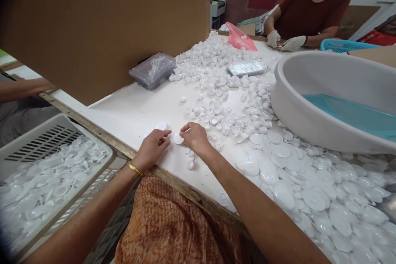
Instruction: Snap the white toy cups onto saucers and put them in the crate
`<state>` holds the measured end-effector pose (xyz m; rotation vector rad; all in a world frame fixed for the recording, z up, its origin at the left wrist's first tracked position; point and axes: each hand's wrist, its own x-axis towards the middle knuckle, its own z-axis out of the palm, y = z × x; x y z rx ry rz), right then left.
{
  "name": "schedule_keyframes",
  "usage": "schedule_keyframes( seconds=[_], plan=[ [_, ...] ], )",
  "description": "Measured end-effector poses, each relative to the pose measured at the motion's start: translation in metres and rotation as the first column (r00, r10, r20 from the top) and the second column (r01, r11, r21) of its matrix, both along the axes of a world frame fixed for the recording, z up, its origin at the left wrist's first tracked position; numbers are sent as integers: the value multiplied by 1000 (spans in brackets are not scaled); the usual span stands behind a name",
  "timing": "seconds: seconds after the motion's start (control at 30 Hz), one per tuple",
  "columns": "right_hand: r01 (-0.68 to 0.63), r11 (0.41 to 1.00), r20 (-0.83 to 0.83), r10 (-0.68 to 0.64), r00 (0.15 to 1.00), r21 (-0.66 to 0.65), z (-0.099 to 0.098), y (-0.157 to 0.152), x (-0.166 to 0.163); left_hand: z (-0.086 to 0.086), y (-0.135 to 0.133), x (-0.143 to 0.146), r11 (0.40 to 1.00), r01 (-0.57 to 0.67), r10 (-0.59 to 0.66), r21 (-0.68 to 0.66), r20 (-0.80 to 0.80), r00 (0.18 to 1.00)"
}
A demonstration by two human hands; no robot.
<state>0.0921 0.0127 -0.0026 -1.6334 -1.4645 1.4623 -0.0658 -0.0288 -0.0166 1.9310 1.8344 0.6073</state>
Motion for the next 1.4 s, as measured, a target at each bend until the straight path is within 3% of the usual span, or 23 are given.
schedule_keyframes(
  seconds=[0.2,0.43,0.67,0.9,1.0,1.1,1.2,1.4],
  plan=[
    [10,999,31,-9,999,-35,-4,3,-5,-4,-2,3,999,36,-35,30,-27,999],
    [-15,1000,75,14,997,8,-2,0,-8,-1,1,8,998,42,-45,54,53,998],
    [-51,998,35,52,998,-23,-1,-1,-11,2,5,10,994,-44,54,-98,100,994],
    [-42,997,9,42,999,-66,-4,1,-6,10,16,13,949,-43,103,-313,177,979],
    [-54,993,-21,53,998,-100,2,0,-4,16,15,15,963,-66,72,-260,13,997],
    [-58,992,-44,53,998,-113,8,-1,-3,21,19,23,999,-36,43,35,-229,973],
    [-56,992,-54,50,997,-115,9,-1,-4,19,35,33,972,44,56,230,-411,910],
    [-60,988,-105,46,993,-140,-5,2,-2,6,54,49,981,113,-16,156,-520,854]
  ],
)
